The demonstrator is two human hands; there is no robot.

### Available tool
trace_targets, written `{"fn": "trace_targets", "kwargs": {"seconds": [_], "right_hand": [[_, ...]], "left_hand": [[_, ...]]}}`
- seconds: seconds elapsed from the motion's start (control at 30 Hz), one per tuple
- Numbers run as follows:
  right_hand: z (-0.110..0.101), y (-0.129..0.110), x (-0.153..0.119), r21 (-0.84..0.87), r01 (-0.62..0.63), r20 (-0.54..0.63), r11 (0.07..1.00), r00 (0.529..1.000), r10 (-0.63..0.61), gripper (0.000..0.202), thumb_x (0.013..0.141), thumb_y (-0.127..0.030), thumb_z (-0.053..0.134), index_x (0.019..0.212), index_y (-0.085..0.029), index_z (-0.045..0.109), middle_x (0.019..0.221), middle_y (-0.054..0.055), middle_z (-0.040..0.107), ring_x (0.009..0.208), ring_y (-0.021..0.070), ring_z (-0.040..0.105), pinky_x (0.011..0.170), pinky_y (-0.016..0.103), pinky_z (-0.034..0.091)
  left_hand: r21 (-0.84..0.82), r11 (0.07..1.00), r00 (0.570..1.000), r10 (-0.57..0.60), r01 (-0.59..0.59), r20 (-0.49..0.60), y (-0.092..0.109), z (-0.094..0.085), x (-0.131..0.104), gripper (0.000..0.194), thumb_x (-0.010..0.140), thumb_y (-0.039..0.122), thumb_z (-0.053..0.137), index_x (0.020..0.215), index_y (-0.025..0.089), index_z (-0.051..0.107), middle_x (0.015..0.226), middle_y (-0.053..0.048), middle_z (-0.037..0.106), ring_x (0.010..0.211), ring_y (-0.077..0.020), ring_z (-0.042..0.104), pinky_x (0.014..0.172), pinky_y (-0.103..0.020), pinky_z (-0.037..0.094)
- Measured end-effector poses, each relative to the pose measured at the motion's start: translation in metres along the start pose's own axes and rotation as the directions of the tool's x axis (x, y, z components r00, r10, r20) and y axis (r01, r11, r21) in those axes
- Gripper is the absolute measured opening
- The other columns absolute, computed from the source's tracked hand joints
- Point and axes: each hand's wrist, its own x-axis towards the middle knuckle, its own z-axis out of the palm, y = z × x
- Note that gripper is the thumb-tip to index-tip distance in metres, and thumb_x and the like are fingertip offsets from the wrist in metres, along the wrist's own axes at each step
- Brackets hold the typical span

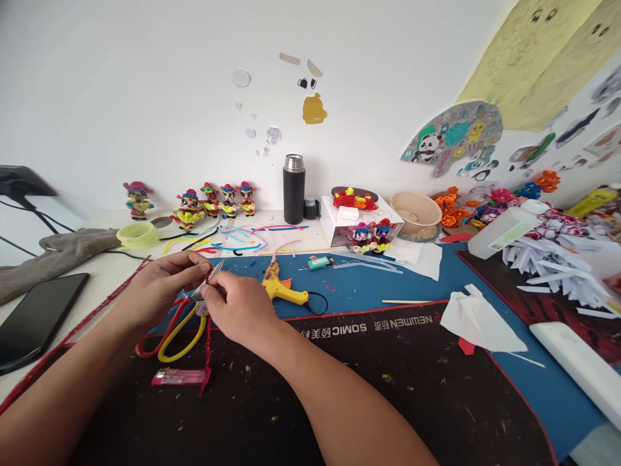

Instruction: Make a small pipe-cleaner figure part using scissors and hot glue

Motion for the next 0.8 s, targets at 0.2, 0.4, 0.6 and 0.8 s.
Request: {"fn": "trace_targets", "kwargs": {"seconds": [0.2, 0.4, 0.6, 0.8], "right_hand": [[0.0009, -0.002, -0.0013, 0.007, -0.01, 0.002, 1.0, 1.0, 0.01, 0.02, 0.104, -0.033, 0.056, 0.088, -0.023, 0.064, 0.062, -0.004, 0.06, 0.057, 0.0136, 0.055, 0.059, 0.026, 0.034], [0.0041, -0.0008, -0.003, 0.021, 0.017, 0.057, 1.0, 0.998, -0.018, 0.023, 0.104, -0.035, 0.056, 0.088, -0.022, 0.067, 0.077, -0.001, 0.072, 0.06, 0.013, 0.06, 0.06, 0.025, 0.038], [0.0017, -0.0009, -0.0021, 0.041, 0.031, 0.065, 0.999, 0.997, -0.033, 0.025, 0.105, -0.032, 0.054, 0.084, -0.022, 0.066, 0.08, -0.002, 0.075, 0.06, 0.0121, 0.06, 0.061, 0.025, 0.038], [0.0026, -0.0013, -0.0029, 0.008, 0.037, 0.054, 0.999, 0.998, -0.037, 0.024, 0.104, -0.031, 0.056, 0.084, -0.022, 0.067, 0.072, -0.002, 0.071, 0.06, 0.0124, 0.059, 0.06, 0.024, 0.036]], "left_hand": [[0.014, 1.0, 1.0, 0.026, -0.026, -0.002, -0.0001, -0.0012, 0.0009, 0.022, 0.075, 0.038, 0.085, 0.074, 0.019, 0.074, 0.068, 0.0, 0.062, 0.061, -0.0129, 0.046, 0.056, -0.024, 0.038], [-0.13, 0.991, 0.996, 0.018, -0.03, -0.09, 0.002, -0.0046, 0.0042, 0.023, 0.076, 0.037, 0.086, 0.074, 0.018, 0.072, 0.06, 0.003, 0.054, 0.058, -0.0119, 0.041, 0.053, -0.024, 0.032], [-0.198, 0.978, 0.987, 0.031, -0.062, -0.156, 0.002, -0.0082, 0.005, 0.022, 0.071, 0.034, 0.088, 0.074, 0.019, 0.073, 0.059, 0.003, 0.055, 0.057, -0.0113, 0.042, 0.054, -0.024, 0.033], [-0.172, 0.985, 0.991, -0.001, -0.022, -0.131, 0.0018, -0.0064, 0.0058, 0.026, 0.068, 0.039, 0.09, 0.072, 0.02, 0.073, 0.056, 0.004, 0.054, 0.056, -0.0111, 0.042, 0.053, -0.024, 0.032]]}}
